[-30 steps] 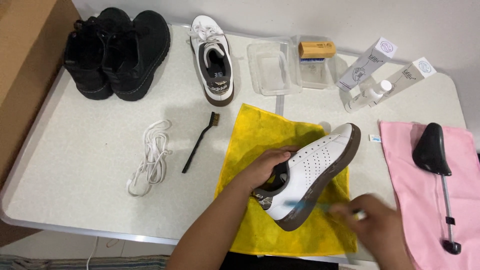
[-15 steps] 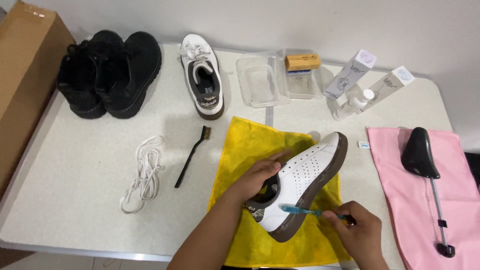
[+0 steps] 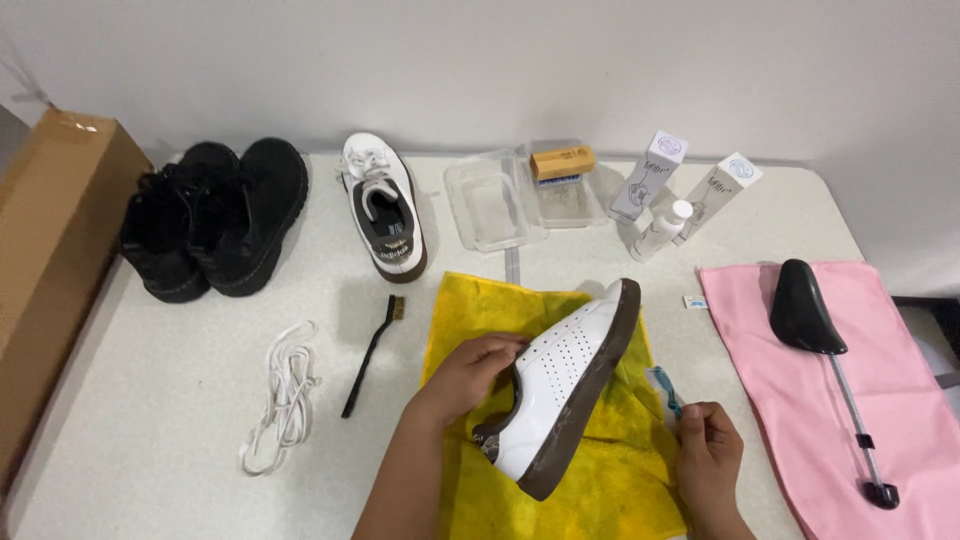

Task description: The person scrubs the upper and side panels of a white sneaker using a toothbrush. They repeatedly dip the toothbrush into a small container of liquid and continue scrubbing the shoe's surface while holding it over a yellow cloth.

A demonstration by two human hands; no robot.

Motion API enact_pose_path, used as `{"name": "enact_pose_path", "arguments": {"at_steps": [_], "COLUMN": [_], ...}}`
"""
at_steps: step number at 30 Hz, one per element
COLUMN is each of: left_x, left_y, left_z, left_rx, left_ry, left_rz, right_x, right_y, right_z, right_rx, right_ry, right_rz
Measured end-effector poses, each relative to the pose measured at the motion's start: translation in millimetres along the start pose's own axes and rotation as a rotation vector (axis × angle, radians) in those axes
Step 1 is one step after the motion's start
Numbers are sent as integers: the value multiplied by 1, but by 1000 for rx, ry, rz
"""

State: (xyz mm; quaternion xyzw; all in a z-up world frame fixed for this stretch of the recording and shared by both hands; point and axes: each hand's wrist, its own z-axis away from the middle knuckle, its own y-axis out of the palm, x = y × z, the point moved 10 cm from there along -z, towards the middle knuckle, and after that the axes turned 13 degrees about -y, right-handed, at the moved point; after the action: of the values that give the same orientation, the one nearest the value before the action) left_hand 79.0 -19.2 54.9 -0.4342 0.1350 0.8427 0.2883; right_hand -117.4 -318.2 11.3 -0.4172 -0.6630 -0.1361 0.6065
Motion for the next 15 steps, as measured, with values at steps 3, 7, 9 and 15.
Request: {"name": "enact_pose_path", "arguments": {"at_steps": [3,7,9,15], "left_x": [-10,-8,-1,64], "left_y": [-6,-16,-26,-29], "left_z": [2,11,28,72], "left_rx": [-30,-138,-271,-294], "left_ry": [57,256,290,260], "left_rz": [-188,-275,-312,-333], "right_x": [3,-9,-13,-6], "right_y": [1,4,5,0], "right_z": [3,0,3,4], "right_rx": [-27,-51,-103,1], "right_ry": [71,-63,88,134], "right_rz": [3,-153,-147,148]}}
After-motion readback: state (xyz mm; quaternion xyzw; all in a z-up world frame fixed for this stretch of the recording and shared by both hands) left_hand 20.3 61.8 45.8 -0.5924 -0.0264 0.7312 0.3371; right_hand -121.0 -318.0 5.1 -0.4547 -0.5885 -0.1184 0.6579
